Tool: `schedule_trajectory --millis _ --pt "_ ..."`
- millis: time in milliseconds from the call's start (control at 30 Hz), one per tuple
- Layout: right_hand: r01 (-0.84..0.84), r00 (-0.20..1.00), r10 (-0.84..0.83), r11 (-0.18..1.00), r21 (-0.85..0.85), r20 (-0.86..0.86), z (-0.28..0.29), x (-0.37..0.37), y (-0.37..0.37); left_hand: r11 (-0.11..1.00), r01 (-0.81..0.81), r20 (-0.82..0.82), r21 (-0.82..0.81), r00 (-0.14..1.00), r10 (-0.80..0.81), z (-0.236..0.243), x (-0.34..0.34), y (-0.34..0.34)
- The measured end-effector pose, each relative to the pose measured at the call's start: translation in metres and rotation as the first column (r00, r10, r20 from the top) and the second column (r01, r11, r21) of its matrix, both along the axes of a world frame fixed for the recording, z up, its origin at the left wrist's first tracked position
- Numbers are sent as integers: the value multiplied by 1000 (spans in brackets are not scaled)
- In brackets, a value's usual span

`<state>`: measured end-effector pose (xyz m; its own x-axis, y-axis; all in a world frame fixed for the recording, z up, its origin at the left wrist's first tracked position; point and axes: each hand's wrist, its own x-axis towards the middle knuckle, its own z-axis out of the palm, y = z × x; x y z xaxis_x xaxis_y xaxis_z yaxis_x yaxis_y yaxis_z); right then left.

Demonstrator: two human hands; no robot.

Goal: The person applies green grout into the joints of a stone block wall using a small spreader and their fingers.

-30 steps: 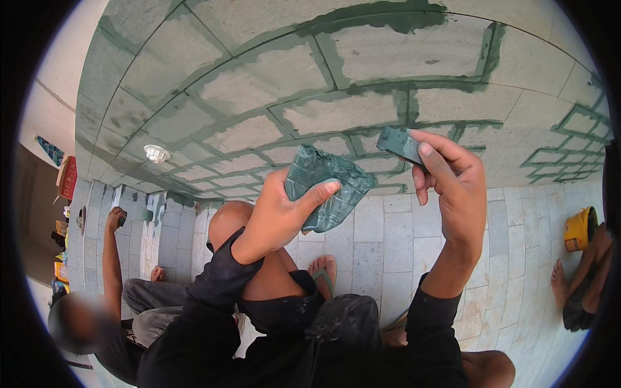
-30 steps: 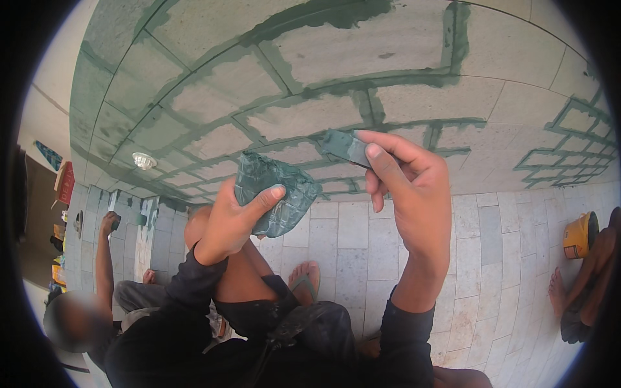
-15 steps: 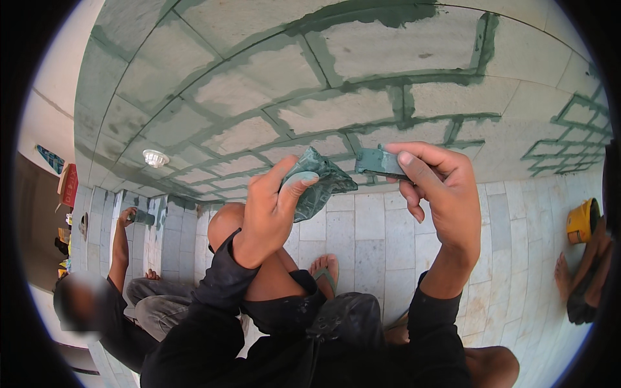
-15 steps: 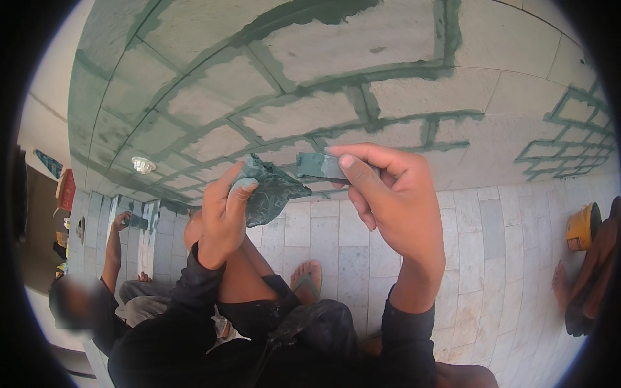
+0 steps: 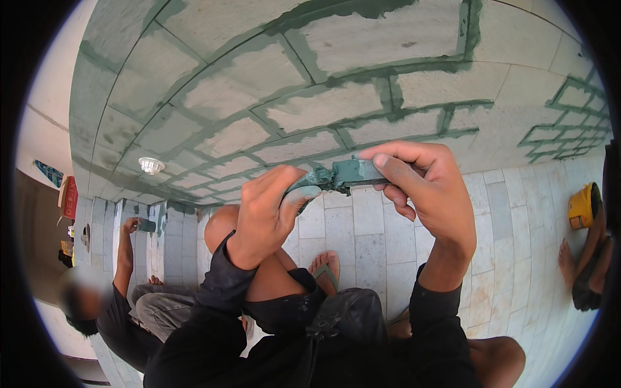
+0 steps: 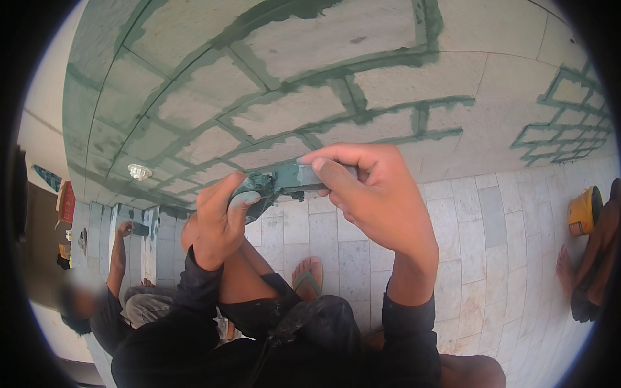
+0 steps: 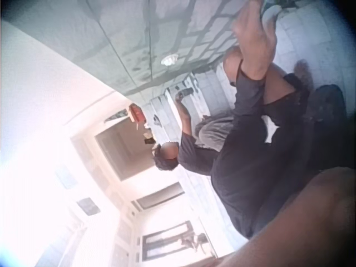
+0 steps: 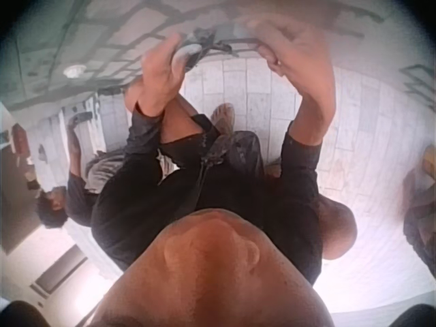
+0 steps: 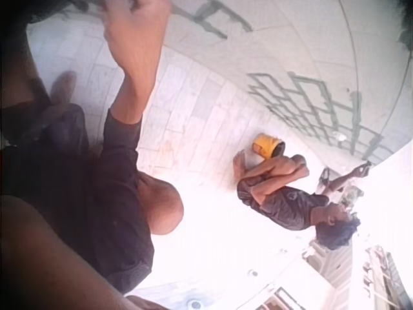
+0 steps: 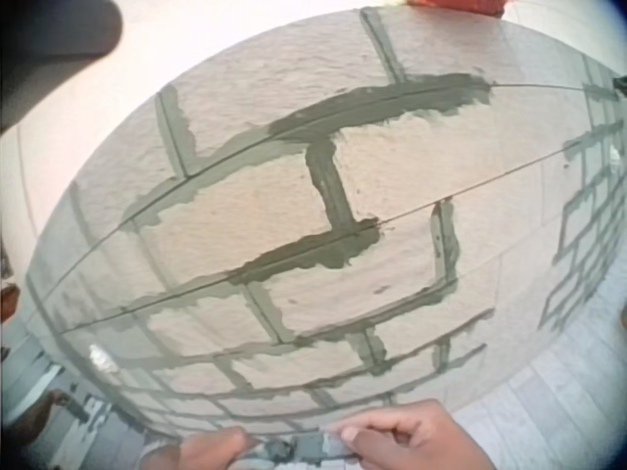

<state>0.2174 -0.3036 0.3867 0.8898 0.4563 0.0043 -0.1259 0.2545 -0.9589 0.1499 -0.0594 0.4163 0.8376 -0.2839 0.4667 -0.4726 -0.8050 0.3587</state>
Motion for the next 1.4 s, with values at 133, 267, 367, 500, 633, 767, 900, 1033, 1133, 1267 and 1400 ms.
schedule_trajectory --millis 133,267,367,500,633,767,900,1033,1133,1267,1400 --pt "-15 1000 15 999 -31 7 -1 1 -2 999 34 37 31 999 -35 -2 2 0" --pt "-41 999 42 999 -36 23 -2 2 -2 993 63 44 101 997 -68 -3 4 0" --pt "-52 998 53 998 -37 16 -3 3 -2 981 74 30 177 996 -81 -2 3 2" --pt "-80 996 80 997 -25 29 -7 6 -2 970 75 20 230 996 -82 -1 3 4" --pt "-135 991 134 990 28 22 -9 9 -4 960 81 15 268 996 -88 -2 3 5" --pt "-196 980 200 965 175 -6 -10 11 -4 947 63 1 314 998 -67 -3 4 5" --pt "-103 993 120 893 439 -11 -13 13 -4 968 63 -78 245 996 -46 0 4 3" --pt "191 981 -177 820 540 -79 -14 22 -11 984 79 -152 161 987 -55 4 0 0" --pt "285 955 -277 770 571 -103 -14 28 -20 986 128 -203 105 974 -105 6 -2 -2" --pt "338 934 -316 632 697 -166 -12 32 -34 980 179 -255 86 955 -152 6 -4 -7" --pt "310 932 -341 565 764 -126 -9 38 -52 980 185 -264 74 951 -160 4 -2 -10"
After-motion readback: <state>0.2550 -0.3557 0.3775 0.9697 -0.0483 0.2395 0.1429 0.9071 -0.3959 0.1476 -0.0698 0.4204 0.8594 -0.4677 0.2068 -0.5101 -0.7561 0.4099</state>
